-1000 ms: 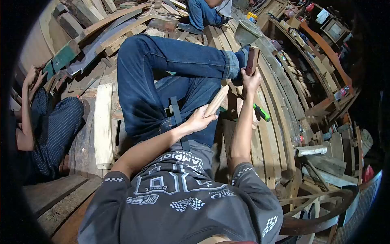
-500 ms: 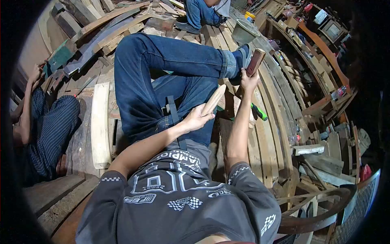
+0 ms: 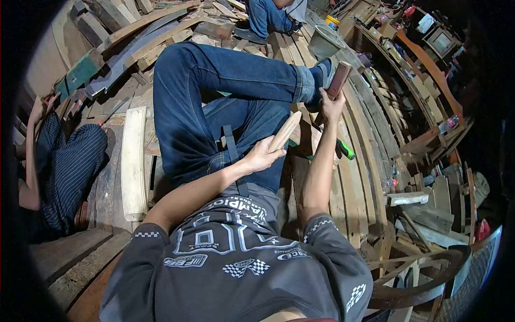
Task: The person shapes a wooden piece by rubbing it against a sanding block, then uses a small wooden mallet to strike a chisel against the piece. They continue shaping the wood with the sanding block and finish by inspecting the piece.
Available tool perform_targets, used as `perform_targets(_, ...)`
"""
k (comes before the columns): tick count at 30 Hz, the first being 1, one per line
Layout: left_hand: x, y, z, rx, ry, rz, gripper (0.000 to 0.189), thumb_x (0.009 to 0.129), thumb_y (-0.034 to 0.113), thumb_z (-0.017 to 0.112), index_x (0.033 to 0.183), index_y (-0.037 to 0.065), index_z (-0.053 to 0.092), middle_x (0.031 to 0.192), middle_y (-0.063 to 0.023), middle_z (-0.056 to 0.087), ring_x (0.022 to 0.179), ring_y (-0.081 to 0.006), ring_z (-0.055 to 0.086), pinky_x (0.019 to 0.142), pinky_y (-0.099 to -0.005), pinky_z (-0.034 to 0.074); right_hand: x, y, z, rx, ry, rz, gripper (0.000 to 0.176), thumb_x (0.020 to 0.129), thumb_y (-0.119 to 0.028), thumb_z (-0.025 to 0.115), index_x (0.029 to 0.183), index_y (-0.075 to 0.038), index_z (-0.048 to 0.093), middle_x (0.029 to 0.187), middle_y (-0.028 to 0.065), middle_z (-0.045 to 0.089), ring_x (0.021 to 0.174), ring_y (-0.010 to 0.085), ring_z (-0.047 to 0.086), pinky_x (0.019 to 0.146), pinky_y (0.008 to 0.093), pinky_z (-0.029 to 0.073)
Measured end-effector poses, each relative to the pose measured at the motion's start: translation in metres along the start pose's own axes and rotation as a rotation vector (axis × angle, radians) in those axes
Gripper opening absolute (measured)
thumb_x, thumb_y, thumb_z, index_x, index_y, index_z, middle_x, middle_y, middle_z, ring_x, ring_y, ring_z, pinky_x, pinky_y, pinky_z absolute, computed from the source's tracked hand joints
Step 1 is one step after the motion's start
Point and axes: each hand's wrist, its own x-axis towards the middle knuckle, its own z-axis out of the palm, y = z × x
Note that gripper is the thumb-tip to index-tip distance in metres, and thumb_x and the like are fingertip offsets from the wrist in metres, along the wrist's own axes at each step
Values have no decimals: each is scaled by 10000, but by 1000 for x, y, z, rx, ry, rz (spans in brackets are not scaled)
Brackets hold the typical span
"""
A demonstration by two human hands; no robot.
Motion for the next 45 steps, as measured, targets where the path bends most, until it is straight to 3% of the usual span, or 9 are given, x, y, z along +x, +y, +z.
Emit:
perform_targets(7, 0, 3, 1, 44, 9, 20, 167, 934, 139, 638, 1042, 57, 540, 696, 45, 471, 485, -43, 414, 414, -214, 334, -2, -8, 6, -191, -35, -67, 219, 758, -55, 765, 952, -2, 678, 804, 117, 709, 744, 182, 674, 712, 350, 522)
perform_targets(13, 4, -4, 2, 69, 10, 86, 192, 942, 146, 641, 1066, 64, 520, 691, 50, 452, 499, -38, 411, 414, -210, 322, -8, -27, 9, -402, -34, -156, 464, 685, -75, 755, 1129, -16, 634, 891, 239, 694, 858, 372, 696, 751, 416, 535)
perform_targets(16, 3, -5, 0, 32, -3, 24, 189, 940, 140, 641, 1060, 60, 519, 692, 51, 454, 491, -37, 403, 409, -212, 317, -4, -19, 13, -486, -13, -303, 428, 686, -72, 720, 1096, 1, 620, 887, 283, 659, 881, 452, 641, 751, 457, 518)
perform_targets(21, 1, -3, 0, 17, -7, 33, 180, 937, 140, 640, 1050, 57, 526, 696, 46, 472, 490, -40, 405, 412, -215, 323, -10, -29, 14, -484, -21, -234, 357, 728, -62, 679, 1071, 4, 607, 851, 278, 656, 863, 456, 646, 728, 465, 517)
perform_targets(29, 4, -5, -3, 36, 12, 26, 209, 931, 152, 656, 1071, 70, 524, 705, 48, 466, 499, -41, 409, 414, -220, 332, -21, -20, -3, -295, 131, -256, 308, 799, -128, 744, 1038, 31, 632, 833, 253, 671, 773, 404, 679, 691, 426, 521)
perform_targets(33, -1, -2, 2, -7, 7, 19, 196, 932, 135, 648, 1066, 70, 522, 700, 49, 465, 477, -38, 400, 398, -218, 316, -26, -26, -28, -235, 111, -105, 239, 826, -84, 740, 1017, 17, 639, 804, 116, 697, 755, 175, 676, 722, 332, 522)
perform_targets(34, -1, 1, 1, 6, 6, 4, 196, 934, 134, 648, 1069, 69, 521, 696, 50, 464, 474, -38, 399, 397, -218, 315, -28, -35, -29, -31, 133, -97, 201, 834, -69, 739, 983, 15, 632, 815, 83, 696, 760, 141, 660, 722, 301, 517)
perform_targets(39, 2, -2, 0, 48, 1, 33, 199, 943, 140, 648, 1077, 66, 521, 699, 42, 467, 474, -36, 400, 394, -220, 314, -43, -70, -51, -8, 272, -98, 189, 865, -132, 748, 854, -30, 590, 722, 20, 634, 595, 80, 554, 546, 261, 436)
perform_targets(45, 5, -12, 1, 5, -5, 24, 236, 940, 161, 658, 1093, 60, 510, 686, 50, 449, 472, -43, 397, 397, -224, 312, -55, -44, -49, -202, 197, 57, 224, 838, -139, 758, 897, 21, 613, 692, 72, 649, 630, 117, 611, 587, 307, 490)
